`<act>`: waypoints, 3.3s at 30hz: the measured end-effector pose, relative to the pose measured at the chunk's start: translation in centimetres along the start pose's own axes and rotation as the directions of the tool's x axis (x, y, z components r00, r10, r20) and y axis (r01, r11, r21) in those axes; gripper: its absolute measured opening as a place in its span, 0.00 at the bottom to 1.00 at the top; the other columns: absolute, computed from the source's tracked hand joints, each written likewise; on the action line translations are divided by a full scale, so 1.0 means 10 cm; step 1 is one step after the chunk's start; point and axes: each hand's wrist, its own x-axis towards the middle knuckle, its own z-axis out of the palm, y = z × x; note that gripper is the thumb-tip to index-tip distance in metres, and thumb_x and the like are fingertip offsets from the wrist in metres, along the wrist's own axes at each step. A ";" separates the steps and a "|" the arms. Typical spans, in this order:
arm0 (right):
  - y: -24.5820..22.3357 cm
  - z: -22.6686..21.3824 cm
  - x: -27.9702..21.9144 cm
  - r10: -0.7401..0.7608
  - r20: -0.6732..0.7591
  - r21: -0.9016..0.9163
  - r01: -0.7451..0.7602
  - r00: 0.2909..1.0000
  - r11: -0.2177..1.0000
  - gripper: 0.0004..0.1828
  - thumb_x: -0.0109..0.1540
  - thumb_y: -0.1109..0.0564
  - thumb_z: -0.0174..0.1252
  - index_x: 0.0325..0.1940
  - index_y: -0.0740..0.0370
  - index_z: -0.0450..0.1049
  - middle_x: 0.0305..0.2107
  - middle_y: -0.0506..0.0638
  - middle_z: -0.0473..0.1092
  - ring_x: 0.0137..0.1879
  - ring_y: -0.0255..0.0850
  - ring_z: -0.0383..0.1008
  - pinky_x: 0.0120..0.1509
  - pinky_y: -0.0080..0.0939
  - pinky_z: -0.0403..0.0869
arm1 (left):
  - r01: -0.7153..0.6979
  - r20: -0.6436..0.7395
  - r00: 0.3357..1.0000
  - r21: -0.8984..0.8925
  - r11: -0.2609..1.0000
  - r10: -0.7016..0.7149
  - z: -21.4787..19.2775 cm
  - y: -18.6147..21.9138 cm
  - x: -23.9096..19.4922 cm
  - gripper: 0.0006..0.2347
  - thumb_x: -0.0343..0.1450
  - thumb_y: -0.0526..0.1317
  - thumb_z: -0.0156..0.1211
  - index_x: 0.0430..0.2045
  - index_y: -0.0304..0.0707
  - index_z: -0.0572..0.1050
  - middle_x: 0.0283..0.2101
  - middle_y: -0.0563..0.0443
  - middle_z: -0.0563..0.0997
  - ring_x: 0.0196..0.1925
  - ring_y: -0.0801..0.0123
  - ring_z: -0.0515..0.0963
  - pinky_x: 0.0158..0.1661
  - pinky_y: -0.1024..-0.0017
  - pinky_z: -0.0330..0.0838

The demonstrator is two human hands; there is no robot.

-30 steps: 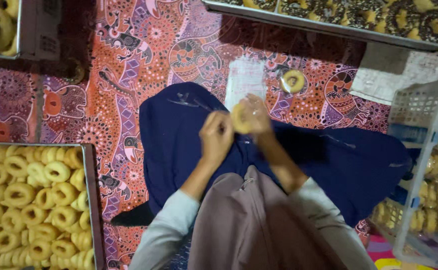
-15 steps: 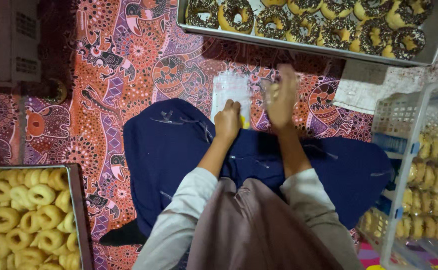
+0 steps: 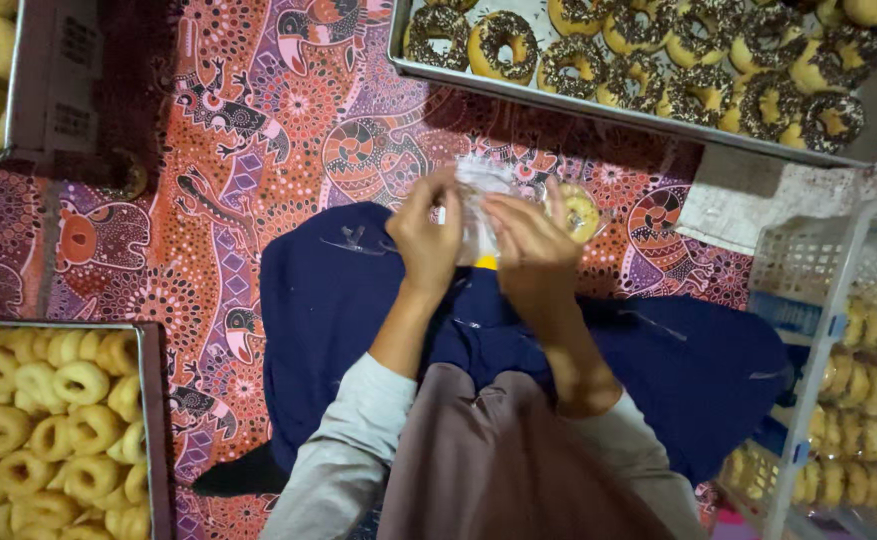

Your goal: The person sits on the floor and repeatedly picks up donuts from a metal tray, places them into small clear plastic bags, and sets the filled bags aside. The person handles both plain and chocolate-sprinkled donuts one at a time.

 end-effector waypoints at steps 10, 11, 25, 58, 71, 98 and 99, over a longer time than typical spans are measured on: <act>0.41 0.30 0.00 -0.316 0.316 0.206 0.260 0.895 0.943 0.23 0.62 0.62 0.55 0.62 0.59 0.77 0.64 0.73 0.65 0.67 0.63 0.69 0.70 0.55 0.70 | 0.375 0.283 0.806 -0.924 0.078 -0.520 -0.08 -0.06 0.17 0.17 0.71 0.27 0.58 0.52 0.48 0.71 0.52 0.40 0.76 0.50 0.57 0.79 0.53 0.56 0.78; 0.41 0.26 0.10 -0.230 0.334 0.223 0.160 0.914 0.962 0.19 0.63 0.61 0.57 0.58 0.57 0.79 0.60 0.66 0.70 0.65 0.58 0.73 0.70 0.53 0.72 | 0.364 0.286 0.834 -0.928 0.081 -0.472 -0.05 -0.23 0.28 0.12 0.72 0.25 0.60 0.46 0.41 0.71 0.50 0.40 0.75 0.48 0.56 0.79 0.55 0.53 0.78; 1.35 0.03 1.96 -0.078 0.657 -0.218 0.288 0.750 0.933 0.48 0.51 0.50 0.76 0.72 0.60 0.63 0.62 0.63 0.67 0.67 0.60 0.65 0.72 0.55 0.66 | 0.217 0.520 0.603 -0.836 -0.503 -0.605 -0.02 -1.14 0.60 0.18 0.77 0.51 0.55 0.37 0.29 0.73 0.38 0.37 0.79 0.45 0.46 0.78 0.58 0.44 0.73; -0.16 0.11 0.42 0.033 0.117 0.083 -0.043 0.993 0.996 0.30 0.59 0.57 0.65 0.65 0.65 0.72 0.65 0.57 0.67 0.71 0.52 0.69 0.78 0.46 0.65 | 0.144 0.047 0.989 -0.479 0.866 -0.138 -0.17 0.23 -0.14 0.32 0.78 0.57 0.52 0.70 0.28 0.58 0.69 0.34 0.63 0.74 0.49 0.59 0.74 0.50 0.46; -0.46 0.09 0.18 -0.033 0.700 0.254 -0.205 0.713 0.945 0.21 0.61 0.53 0.63 0.59 0.58 0.77 0.42 0.57 0.81 0.48 0.43 0.83 0.55 0.41 0.76 | -0.248 0.023 0.968 -0.044 0.968 0.250 -1.44 0.27 -0.45 0.09 0.67 0.28 0.67 0.40 0.27 0.79 0.46 0.39 0.83 0.53 0.51 0.84 0.59 0.56 0.76; -0.82 0.75 -0.14 -0.498 0.348 0.356 0.380 0.794 0.854 0.25 0.62 0.67 0.64 0.64 0.66 0.74 0.37 0.56 0.74 0.44 0.48 0.77 0.50 0.47 0.77 | 0.180 -0.073 0.981 -0.028 0.983 -0.182 -1.62 -0.06 -0.87 0.07 0.75 0.31 0.57 0.41 0.24 0.80 0.40 0.43 0.86 0.38 0.72 0.85 0.39 0.73 0.79; -0.77 0.75 -0.10 -0.339 0.407 0.330 0.210 0.848 0.920 0.20 0.64 0.67 0.63 0.61 0.66 0.74 0.38 0.58 0.74 0.44 0.49 0.77 0.50 0.47 0.77 | 0.124 -0.052 0.991 0.061 0.990 -0.121 -1.63 -0.02 -0.85 0.07 0.75 0.31 0.57 0.40 0.24 0.81 0.40 0.42 0.86 0.38 0.71 0.86 0.39 0.73 0.79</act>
